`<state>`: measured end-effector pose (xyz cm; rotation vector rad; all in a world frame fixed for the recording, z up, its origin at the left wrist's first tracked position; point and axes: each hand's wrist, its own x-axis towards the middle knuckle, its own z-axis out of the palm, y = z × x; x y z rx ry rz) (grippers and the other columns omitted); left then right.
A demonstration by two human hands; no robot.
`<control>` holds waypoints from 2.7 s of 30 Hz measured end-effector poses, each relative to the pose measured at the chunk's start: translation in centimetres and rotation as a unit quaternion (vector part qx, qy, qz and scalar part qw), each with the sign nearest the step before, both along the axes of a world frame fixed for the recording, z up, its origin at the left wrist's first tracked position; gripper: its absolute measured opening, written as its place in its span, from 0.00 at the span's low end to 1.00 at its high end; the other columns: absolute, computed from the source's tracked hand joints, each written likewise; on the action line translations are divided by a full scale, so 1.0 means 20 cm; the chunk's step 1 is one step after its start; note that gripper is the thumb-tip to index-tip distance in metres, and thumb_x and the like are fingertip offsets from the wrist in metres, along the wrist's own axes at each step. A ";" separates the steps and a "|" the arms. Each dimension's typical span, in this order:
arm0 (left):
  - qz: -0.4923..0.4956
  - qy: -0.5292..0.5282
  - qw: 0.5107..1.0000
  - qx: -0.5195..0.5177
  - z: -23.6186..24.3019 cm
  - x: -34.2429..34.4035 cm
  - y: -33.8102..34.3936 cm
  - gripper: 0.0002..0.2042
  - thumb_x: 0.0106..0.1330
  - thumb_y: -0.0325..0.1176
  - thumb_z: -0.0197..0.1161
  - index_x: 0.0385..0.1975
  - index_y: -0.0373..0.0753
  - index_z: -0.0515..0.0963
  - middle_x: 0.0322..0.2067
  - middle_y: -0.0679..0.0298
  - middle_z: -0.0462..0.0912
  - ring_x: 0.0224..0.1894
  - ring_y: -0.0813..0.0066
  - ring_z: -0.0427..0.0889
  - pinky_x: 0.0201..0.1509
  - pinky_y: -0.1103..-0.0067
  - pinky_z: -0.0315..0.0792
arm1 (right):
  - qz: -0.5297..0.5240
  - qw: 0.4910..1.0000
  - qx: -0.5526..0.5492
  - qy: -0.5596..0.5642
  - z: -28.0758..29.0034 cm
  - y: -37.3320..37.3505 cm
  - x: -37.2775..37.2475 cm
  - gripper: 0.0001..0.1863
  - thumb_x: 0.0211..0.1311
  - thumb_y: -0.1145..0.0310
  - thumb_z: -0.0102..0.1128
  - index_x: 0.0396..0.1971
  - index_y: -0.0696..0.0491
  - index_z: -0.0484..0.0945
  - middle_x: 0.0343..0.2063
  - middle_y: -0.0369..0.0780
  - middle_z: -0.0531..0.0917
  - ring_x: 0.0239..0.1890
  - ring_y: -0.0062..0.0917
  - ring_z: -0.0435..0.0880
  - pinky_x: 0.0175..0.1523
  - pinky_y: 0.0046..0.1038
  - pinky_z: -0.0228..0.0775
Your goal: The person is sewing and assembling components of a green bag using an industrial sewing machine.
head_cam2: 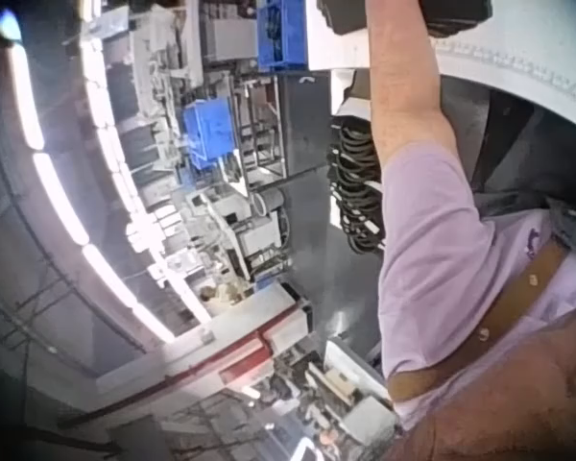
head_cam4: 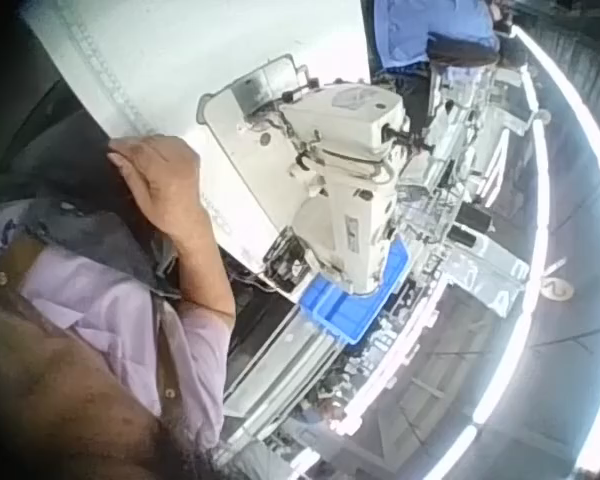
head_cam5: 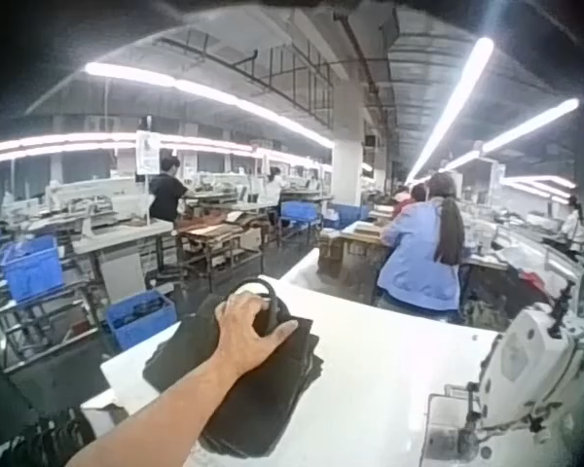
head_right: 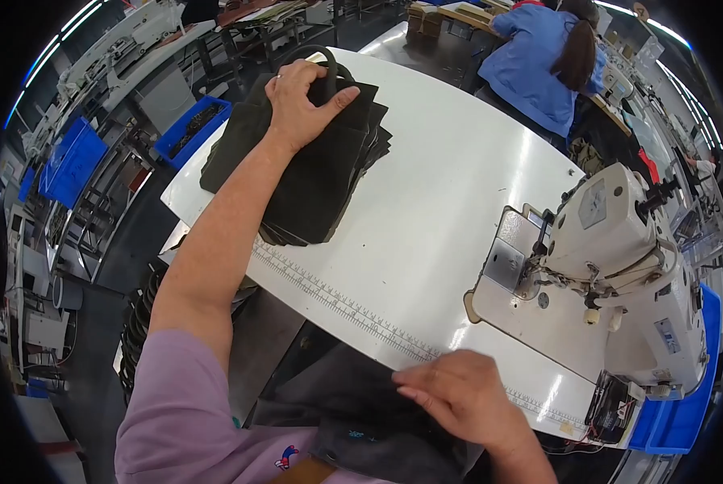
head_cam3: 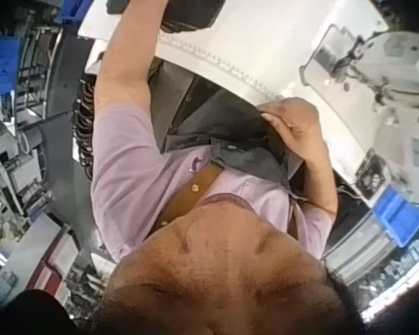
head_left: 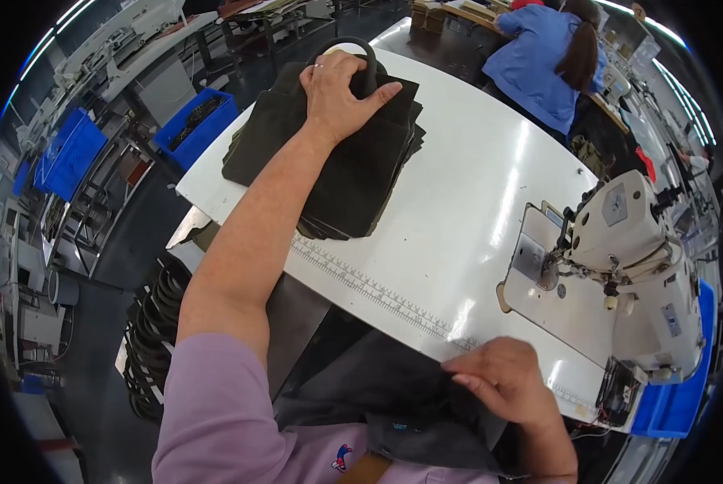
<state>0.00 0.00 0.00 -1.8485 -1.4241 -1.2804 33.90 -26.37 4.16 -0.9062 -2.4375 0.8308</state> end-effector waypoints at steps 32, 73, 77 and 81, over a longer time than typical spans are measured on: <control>-0.479 0.194 0.773 -0.369 0.39 0.52 -1.08 0.26 0.70 0.52 0.58 0.14 0.38 0.79 0.20 0.58 0.77 0.32 0.60 0.77 0.48 0.64 0.61 | -0.139 0.985 0.031 0.096 -0.25 0.93 -0.53 0.19 0.70 0.56 0.53 0.49 0.54 0.83 0.42 0.39 0.86 0.48 0.29 0.82 0.58 0.33 0.70; -0.417 0.353 0.821 -0.167 0.37 1.08 -1.33 0.16 0.55 0.47 0.75 0.33 0.42 0.83 0.21 0.65 0.82 0.21 0.62 0.76 0.30 0.70 0.66 | -0.184 0.966 0.013 0.184 -0.19 0.13 0.64 0.14 0.58 0.74 0.74 0.34 0.56 0.73 0.27 0.34 0.77 0.30 0.16 0.72 0.36 0.23 0.67; -0.517 0.214 0.735 -0.383 0.41 1.12 -1.30 0.08 0.61 0.36 0.72 0.34 0.40 0.84 0.25 0.66 0.84 0.24 0.66 0.81 0.35 0.72 0.73 | -0.162 0.974 -0.003 0.160 -0.15 0.08 0.61 0.14 0.54 0.78 0.72 0.34 0.56 0.73 0.28 0.36 0.78 0.29 0.19 0.74 0.37 0.24 0.69; -0.563 -0.026 0.740 -0.366 0.25 1.15 -0.97 0.06 0.66 0.30 0.69 0.38 0.35 0.82 0.32 0.64 0.85 0.36 0.73 0.84 0.47 0.76 0.76 | -0.161 0.976 0.054 0.139 -0.11 0.03 0.60 0.17 0.54 0.64 0.76 0.34 0.52 0.74 0.25 0.40 0.82 0.28 0.40 0.82 0.35 0.35 0.72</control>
